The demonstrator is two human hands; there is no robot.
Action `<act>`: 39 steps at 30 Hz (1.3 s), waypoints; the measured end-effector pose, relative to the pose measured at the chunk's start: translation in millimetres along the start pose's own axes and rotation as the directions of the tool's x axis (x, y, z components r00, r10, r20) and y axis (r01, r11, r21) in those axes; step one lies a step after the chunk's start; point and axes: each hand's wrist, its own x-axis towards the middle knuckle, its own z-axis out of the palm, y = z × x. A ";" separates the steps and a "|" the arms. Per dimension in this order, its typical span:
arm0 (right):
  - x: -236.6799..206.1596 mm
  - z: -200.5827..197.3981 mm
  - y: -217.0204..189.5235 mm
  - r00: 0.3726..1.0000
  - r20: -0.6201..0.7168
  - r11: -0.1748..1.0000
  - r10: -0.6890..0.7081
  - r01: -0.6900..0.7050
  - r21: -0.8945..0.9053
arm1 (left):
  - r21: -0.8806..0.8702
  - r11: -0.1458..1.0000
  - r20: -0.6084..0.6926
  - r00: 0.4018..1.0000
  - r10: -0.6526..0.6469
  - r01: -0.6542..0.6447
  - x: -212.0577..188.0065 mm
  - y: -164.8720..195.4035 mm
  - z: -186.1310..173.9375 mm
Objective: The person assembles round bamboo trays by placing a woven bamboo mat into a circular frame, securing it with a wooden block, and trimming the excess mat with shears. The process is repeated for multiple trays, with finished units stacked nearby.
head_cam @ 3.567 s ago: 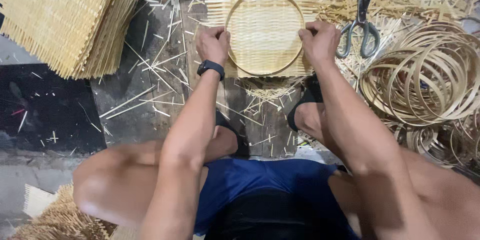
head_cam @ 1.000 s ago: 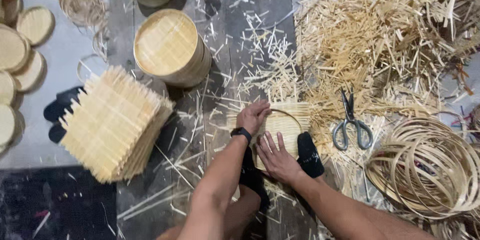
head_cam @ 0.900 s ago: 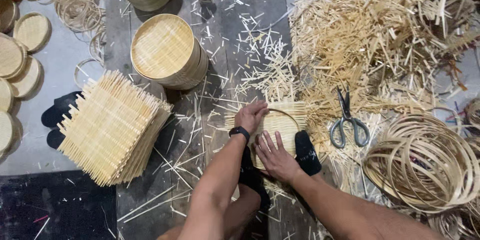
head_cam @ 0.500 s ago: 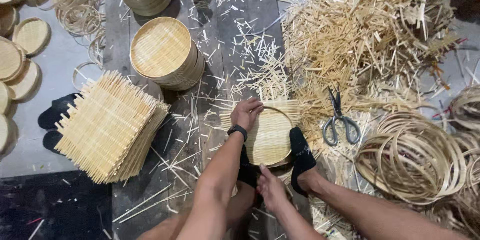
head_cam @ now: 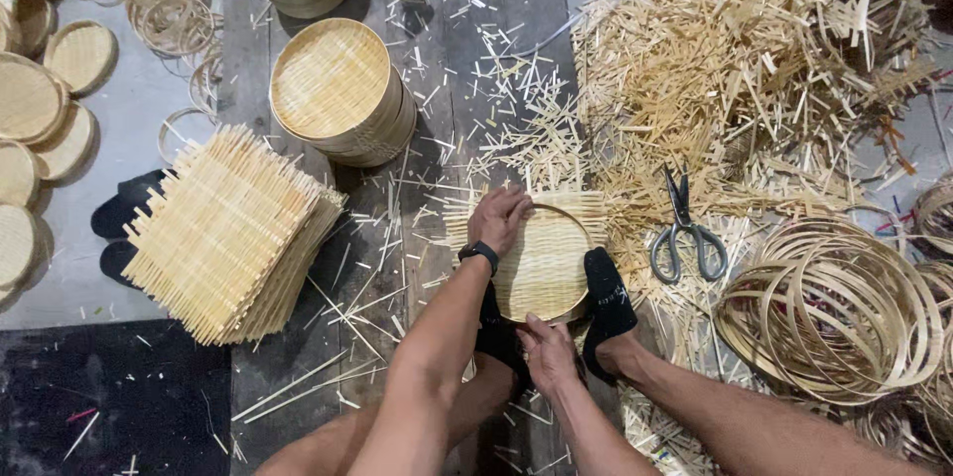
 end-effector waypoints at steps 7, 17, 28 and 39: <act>-32.5 4.6 -39.0 0.834 0.434 -0.075 -0.341 0.436 -0.897 | -0.026 0.953 0.170 0.941 -0.292 0.301 7.6 -8.0 -0.7; 10.1 21.4 -61.4 0.497 0.827 -0.853 0.262 0.521 -0.042 | 0.026 0.974 0.239 0.944 -0.226 0.227 -8.3 -8.3 -6.2; 42.0 63.2 -134.9 0.874 0.456 -0.334 0.170 0.486 -0.807 | -0.220 0.972 0.164 0.986 -0.042 0.078 -12.7 -21.8 6.0; 158.6 58.4 -146.6 0.932 0.363 0.014 -0.001 0.363 -0.932 | 0.146 0.952 0.322 0.897 -0.303 0.269 24.6 -27.8 19.4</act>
